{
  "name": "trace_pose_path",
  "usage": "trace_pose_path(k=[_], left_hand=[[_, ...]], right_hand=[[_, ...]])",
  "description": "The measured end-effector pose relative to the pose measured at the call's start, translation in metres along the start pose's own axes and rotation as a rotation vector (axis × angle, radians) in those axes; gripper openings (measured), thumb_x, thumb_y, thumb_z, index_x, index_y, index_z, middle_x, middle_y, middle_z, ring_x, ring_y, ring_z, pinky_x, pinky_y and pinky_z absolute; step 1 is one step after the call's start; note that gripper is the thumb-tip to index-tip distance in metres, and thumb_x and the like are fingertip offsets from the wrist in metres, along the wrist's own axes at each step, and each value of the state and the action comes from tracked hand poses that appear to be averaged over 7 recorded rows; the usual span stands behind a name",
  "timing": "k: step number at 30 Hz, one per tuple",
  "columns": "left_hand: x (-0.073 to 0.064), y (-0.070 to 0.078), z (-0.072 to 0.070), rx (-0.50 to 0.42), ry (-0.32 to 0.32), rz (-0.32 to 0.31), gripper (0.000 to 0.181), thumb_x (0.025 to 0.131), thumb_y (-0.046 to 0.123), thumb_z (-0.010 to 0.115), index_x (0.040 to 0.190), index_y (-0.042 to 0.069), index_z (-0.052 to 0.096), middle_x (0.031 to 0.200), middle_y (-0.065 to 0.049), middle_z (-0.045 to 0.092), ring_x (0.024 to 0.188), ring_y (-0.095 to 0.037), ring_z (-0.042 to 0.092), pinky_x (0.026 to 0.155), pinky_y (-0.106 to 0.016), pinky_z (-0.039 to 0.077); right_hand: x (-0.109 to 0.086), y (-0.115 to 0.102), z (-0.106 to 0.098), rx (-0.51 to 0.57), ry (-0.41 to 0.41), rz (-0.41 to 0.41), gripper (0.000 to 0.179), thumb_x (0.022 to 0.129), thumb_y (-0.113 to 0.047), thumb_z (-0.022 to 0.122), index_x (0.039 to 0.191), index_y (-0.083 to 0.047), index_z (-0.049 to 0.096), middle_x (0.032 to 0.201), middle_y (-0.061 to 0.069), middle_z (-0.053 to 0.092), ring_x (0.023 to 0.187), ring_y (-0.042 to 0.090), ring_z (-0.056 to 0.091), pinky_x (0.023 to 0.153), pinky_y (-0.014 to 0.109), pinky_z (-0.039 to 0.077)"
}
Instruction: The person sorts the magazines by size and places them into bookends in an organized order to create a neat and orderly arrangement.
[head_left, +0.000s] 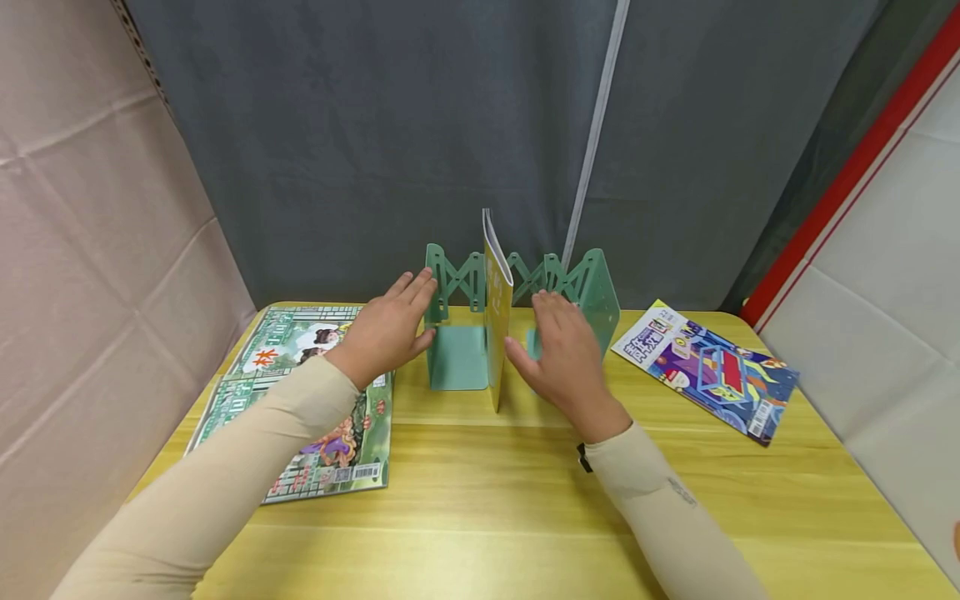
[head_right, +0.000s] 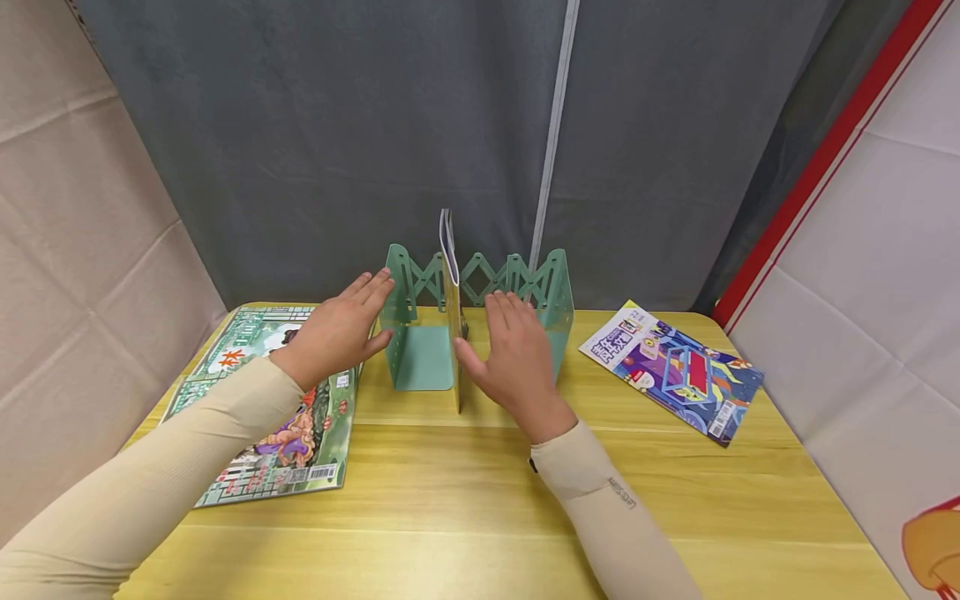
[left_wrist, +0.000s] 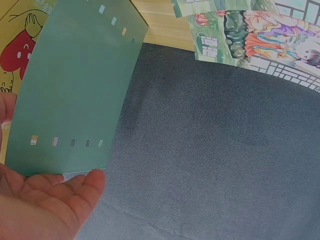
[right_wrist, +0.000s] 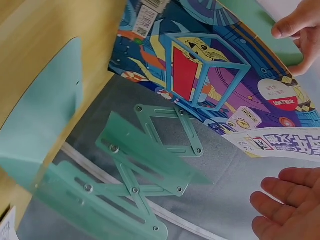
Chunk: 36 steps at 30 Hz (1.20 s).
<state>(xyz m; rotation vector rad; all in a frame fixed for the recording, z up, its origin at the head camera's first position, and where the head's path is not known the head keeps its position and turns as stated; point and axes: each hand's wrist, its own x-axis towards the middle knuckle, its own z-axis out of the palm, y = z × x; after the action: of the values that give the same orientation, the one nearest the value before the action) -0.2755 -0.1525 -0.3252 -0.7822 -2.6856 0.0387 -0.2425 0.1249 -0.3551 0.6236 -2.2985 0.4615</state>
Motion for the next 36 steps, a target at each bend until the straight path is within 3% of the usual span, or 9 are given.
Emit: trace_pose_path(k=[17,26,31,36], left_hand=[[-0.001,0.000,0.000,-0.014,0.022,0.008,0.073,0.095,0.033,0.066,0.151,-0.002,0.034,0.160,-0.018,0.028,0.142,-0.040,0.033,0.087,-0.051,0.054],[-0.001,-0.001,0.001,-0.018,0.034,0.017,0.073,0.095,0.033,0.066,0.151,-0.003,0.036,0.159,-0.019,0.028,0.142,-0.041,0.033,0.087,-0.052,0.054],[-0.001,-0.002,0.002,-0.014,0.044,0.018,0.073,0.095,0.033,0.066,0.151,-0.002,0.036,0.159,-0.018,0.029,0.142,-0.040,0.032,0.090,-0.051,0.052],[-0.001,-0.002,0.003,-0.014,0.038,0.018,0.073,0.095,0.034,0.065,0.151,-0.001,0.036,0.159,-0.017,0.029,0.142,-0.039,0.032,0.095,-0.053,0.050]], right_hand=[[-0.031,0.010,-0.012,-0.117,-0.015,-0.135,0.067,0.090,-0.047,0.058,0.134,0.004,0.057,0.132,0.024,0.058,0.125,0.044,0.050,0.101,0.063,0.039],[-0.050,0.014,-0.024,-0.168,-0.096,-0.136,0.066,0.090,-0.046,0.060,0.135,0.002,0.057,0.139,0.023,0.054,0.131,0.041,0.047,0.106,0.061,0.036],[-0.060,0.019,-0.029,-0.193,-0.112,-0.171,0.069,0.100,-0.054,0.039,0.135,0.002,0.057,0.138,0.023,0.055,0.131,0.041,0.048,0.105,0.061,0.037],[-0.069,0.026,-0.035,-0.206,-0.150,-0.217,0.078,0.102,-0.058,0.021,0.134,0.003,0.057,0.137,0.024,0.055,0.129,0.042,0.048,0.105,0.059,0.038]])
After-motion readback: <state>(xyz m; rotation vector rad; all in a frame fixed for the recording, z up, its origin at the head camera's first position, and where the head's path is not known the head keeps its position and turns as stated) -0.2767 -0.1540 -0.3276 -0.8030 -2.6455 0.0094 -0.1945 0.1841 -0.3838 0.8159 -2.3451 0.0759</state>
